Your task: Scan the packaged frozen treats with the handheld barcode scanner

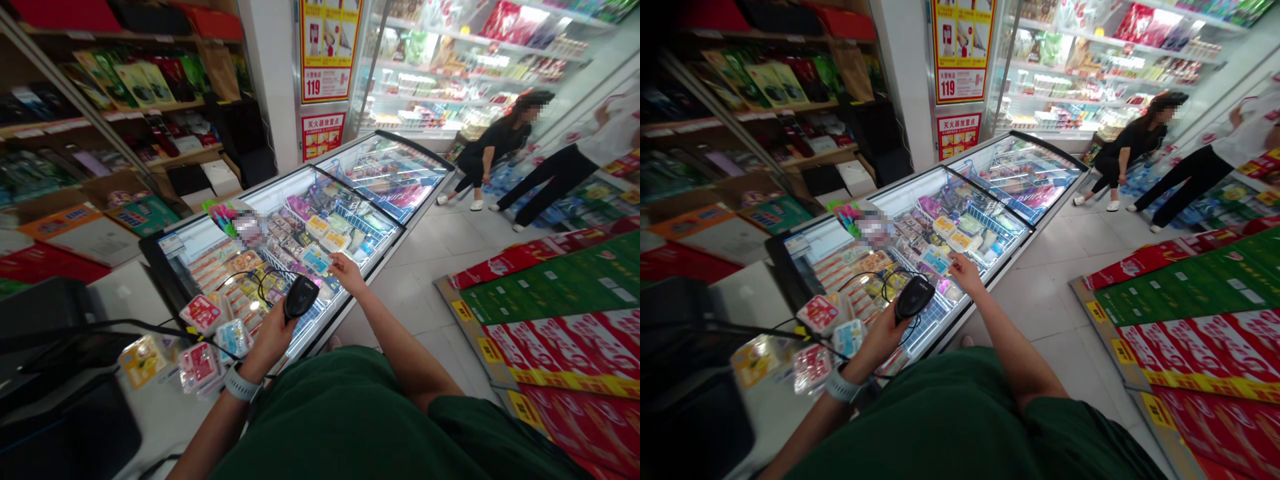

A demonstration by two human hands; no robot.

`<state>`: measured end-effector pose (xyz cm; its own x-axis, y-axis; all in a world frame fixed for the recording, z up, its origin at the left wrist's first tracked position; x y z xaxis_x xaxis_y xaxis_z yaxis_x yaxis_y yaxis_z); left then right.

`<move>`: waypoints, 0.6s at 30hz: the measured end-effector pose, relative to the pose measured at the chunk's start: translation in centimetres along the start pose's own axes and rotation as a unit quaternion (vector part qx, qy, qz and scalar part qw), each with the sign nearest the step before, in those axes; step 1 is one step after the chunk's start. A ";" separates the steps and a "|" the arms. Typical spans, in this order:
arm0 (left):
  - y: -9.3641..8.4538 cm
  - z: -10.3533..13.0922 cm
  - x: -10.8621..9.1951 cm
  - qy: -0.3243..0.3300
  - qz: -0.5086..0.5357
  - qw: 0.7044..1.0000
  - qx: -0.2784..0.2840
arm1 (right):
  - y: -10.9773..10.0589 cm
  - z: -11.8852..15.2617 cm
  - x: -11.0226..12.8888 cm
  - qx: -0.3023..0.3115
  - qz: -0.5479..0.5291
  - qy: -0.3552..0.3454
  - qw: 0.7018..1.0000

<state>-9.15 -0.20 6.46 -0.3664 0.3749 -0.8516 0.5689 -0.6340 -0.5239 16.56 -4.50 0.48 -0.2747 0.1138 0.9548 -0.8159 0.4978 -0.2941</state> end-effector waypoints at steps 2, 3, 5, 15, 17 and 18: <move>0.1 0.0 0.1 -0.002 0.004 1.000 0.000 | 0.1 -0.1 -0.1 -0.002 -0.009 0.004 1.000; 0.2 0.0 0.2 -0.005 0.007 1.000 0.001 | 0.1 -0.1 -0.2 -0.003 -0.017 0.011 1.000; 0.2 0.0 0.3 -0.014 0.013 1.000 0.003 | 0.1 -0.4 -0.4 -0.008 -0.043 0.029 0.999; 0.2 0.5 0.3 -0.034 0.051 0.998 0.004 | -4.0 -4.9 -3.1 -0.149 -0.111 0.195 0.963; 0.2 0.6 0.3 -0.038 0.055 0.998 0.001 | -4.4 -6.8 -3.2 -0.156 -0.108 0.214 0.958; 0.2 0.6 0.3 -0.041 0.057 0.998 0.001 | -4.4 -7.8 -3.1 -0.156 -0.105 0.220 0.957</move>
<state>-9.56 -0.62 6.07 -0.3576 0.2442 -0.9014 0.6093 -0.6705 -0.4234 24.99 -0.31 -0.84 0.1748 0.3003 0.9377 -0.6199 0.7735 -0.1321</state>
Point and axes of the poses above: each hand's wrist, its own z-axis away from the middle knuckle, its own y-axis out of the palm, x = y × z, the point moved 3 cm from there along -z, towards the middle knuckle, and after that the axes turned 1 degree about x, right-handed, at the moved point
